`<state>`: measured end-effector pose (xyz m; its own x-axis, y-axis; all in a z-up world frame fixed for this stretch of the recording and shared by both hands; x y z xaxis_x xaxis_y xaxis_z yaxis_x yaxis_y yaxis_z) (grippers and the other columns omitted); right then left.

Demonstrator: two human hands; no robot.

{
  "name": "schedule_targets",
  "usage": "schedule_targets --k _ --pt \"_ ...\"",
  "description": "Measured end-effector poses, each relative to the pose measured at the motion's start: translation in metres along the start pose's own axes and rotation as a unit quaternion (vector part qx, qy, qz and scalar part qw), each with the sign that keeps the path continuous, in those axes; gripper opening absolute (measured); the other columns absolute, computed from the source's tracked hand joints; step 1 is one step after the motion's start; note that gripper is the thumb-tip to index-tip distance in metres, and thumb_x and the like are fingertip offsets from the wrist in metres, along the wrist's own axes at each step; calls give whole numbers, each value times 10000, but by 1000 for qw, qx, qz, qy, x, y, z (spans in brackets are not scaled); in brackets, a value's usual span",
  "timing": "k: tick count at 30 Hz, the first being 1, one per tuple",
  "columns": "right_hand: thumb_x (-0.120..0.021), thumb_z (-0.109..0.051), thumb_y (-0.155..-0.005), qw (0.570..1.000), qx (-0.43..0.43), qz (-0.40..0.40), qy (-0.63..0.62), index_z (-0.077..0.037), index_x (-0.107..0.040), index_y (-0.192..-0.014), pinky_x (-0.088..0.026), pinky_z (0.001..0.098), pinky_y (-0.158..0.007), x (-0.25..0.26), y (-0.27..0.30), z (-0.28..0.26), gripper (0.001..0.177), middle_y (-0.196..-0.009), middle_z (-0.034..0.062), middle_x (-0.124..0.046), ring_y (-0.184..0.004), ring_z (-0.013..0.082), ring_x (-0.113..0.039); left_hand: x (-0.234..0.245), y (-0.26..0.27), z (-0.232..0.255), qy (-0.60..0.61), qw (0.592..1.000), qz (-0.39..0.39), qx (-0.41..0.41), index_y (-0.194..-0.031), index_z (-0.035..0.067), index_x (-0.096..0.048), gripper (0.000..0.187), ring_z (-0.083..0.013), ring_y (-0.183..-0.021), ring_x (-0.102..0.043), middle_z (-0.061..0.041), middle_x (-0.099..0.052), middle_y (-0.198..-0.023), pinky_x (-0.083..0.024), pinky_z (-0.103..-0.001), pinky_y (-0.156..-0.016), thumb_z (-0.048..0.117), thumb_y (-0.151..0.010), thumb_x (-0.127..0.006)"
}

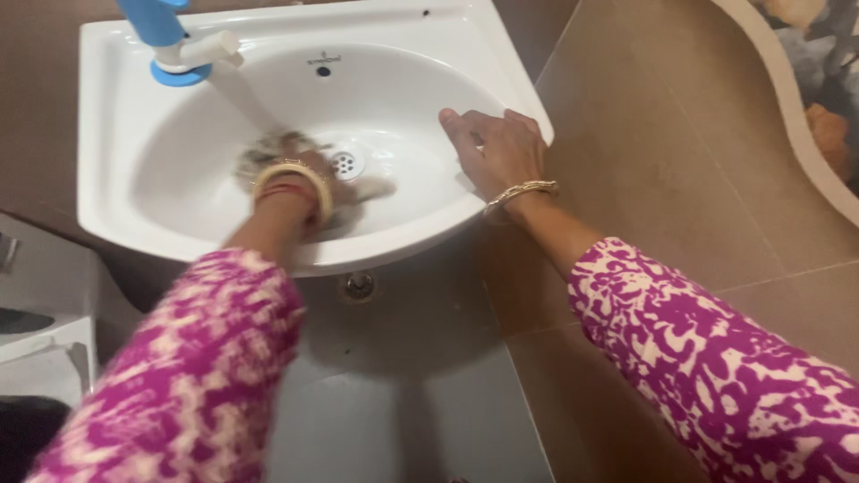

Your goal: The person cleans the interior basin and the outer rim of a white porcelain sink by hand using a damp cloth while the water runs.

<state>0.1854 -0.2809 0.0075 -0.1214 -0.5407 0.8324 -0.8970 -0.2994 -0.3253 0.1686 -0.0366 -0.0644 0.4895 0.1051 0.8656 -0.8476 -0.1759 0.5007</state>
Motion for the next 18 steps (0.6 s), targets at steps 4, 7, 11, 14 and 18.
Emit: schedule_targets --k 4,7,11,14,18 --pt "-408 -559 -1025 1000 11 10 3 -95 -781 -918 -350 461 -1105 1 0 -2 605 -706 89 -705 -784 292 -678 2 23 69 140 989 10 -55 -1321 157 -711 591 -352 -1234 -626 -147 -664 -1332 -477 -462 -1101 453 -820 -607" --pt "-400 -556 -1036 1000 4 3 2 -83 -769 -901 -348 460 -1116 1 3 0 615 -696 102 -693 -787 297 -671 12 41 88 163 981 -42 -97 -1335 176 -668 658 -341 -1178 -665 -133 -688 -1306 -501 -472 -1043 562 -808 -593" --pt "-398 -552 -1033 1000 5 -1 13 -88 -768 -870 -339 466 -1113 1 1 -3 616 -710 96 -697 -799 305 -665 20 57 76 128 975 -50 -175 -1309 156 -695 769 -345 -1193 -631 -124 -675 -1328 -462 -458 -1055 707 -779 -612" --pt "-404 -559 -1029 1000 9 -4 15 -96 -770 -871 -336 464 -1108 1 0 -1 612 -717 96 -701 -811 302 -669 18 68 28 103 980 -94 -145 -1279 206 -755 740 -329 -1217 -656 -120 -728 -1304 -468 -467 -1086 691 -738 -616" --pt "-412 -562 -1028 999 -5 -20 28 -80 -762 -852 -347 445 -1126 0 1 1 621 -711 111 -702 -827 300 -671 25 76 -30 -2 997 -63 -35 -1383 240 -647 834 -339 -1354 -551 -92 -591 -1466 -403 -495 -1156 768 -738 -656"
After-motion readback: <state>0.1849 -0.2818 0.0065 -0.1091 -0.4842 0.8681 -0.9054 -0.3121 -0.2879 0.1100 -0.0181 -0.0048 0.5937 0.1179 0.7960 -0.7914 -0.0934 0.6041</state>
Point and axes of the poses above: each hand's wrist, its own y-axis away from the middle knuckle, its own x-axis out of the back of the hand, z = x × y, the point moved 6 cm from there along -y, towards the middle knuckle
